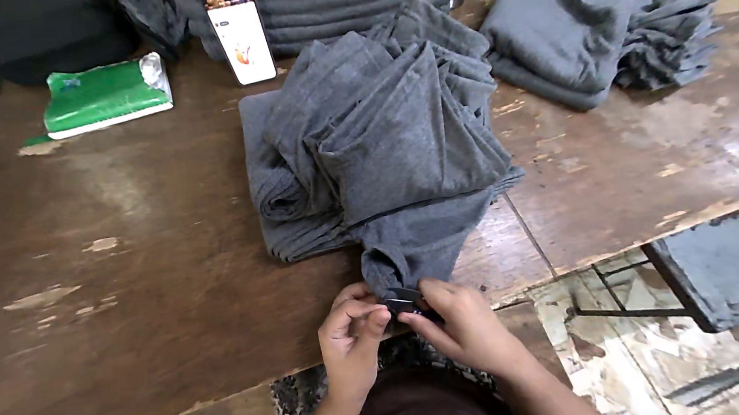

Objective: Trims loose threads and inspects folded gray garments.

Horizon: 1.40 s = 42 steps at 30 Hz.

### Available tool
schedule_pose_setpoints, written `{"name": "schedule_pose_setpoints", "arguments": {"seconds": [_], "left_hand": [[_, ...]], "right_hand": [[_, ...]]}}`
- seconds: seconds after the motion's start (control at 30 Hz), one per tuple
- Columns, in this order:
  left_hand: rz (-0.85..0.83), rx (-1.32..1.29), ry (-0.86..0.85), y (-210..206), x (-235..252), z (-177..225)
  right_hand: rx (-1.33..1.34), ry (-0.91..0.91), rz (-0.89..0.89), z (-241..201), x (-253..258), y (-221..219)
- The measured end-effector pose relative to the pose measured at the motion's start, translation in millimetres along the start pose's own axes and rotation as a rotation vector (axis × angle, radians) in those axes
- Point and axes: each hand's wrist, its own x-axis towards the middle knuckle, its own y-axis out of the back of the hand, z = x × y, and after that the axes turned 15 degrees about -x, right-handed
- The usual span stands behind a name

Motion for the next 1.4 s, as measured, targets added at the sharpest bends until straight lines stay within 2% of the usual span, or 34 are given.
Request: {"name": "schedule_pose_setpoints", "arguments": {"seconds": [0.2,0.3,0.4,0.5,0.6,0.67,0.73,0.8,0.9,0.97,1.1,1.23,1.4], "left_hand": [[-0.052,0.026,-0.016,1.1,0.4,1.0],[-0.062,0.019,-0.019,2.2,0.7,1.4],[-0.003,0.017,-0.026,-4.6,1.6,-0.2],[0.036,0.055,-0.035,-10.0,1.6,-1.0],[-0.027,0.154,-0.097,-4.9,1.3,6.1],[-0.107,0.28,-0.181,6.1,5.0,15.0],[-0.216,0.426,-0.236,19.3,9.2,25.3],[-0.359,0.566,-0.21,29.7,13.7,35.1],[-0.573,0.709,-0.067,35.8,23.5,46.2],[-0.634,0.721,-0.004,36.2,28.3,47.8],[-0.571,0.653,-0.005,33.0,28.9,42.0],[-0.518,0.552,0.017,29.9,25.5,38.5],[-0.593,0.484,0.064,25.7,21.5,34.5]], "right_hand": [[-0.037,-0.042,-0.003,-13.3,2.0,-3.2],[0.055,-0.065,-0.017,-10.9,3.5,0.7],[0.139,-0.125,0.093,-6.6,9.6,2.0],[0.082,-0.145,0.172,0.7,25.7,-5.2],[0.025,-0.117,0.215,17.1,34.5,-10.5],[0.146,-0.054,0.341,29.2,28.7,-3.8],[0.397,0.011,0.39,36.4,18.0,10.3],[0.486,0.053,0.316,40.1,5.7,23.4],[0.142,0.019,0.013,40.6,-7.3,30.3],[-0.015,0.043,-0.154,36.2,-8.9,25.0],[-0.194,0.109,-0.163,26.0,-10.6,15.3],[-0.261,0.148,-0.191,20.1,-7.9,15.4],[-0.322,0.122,-0.184,14.6,-6.4,10.5]]}}
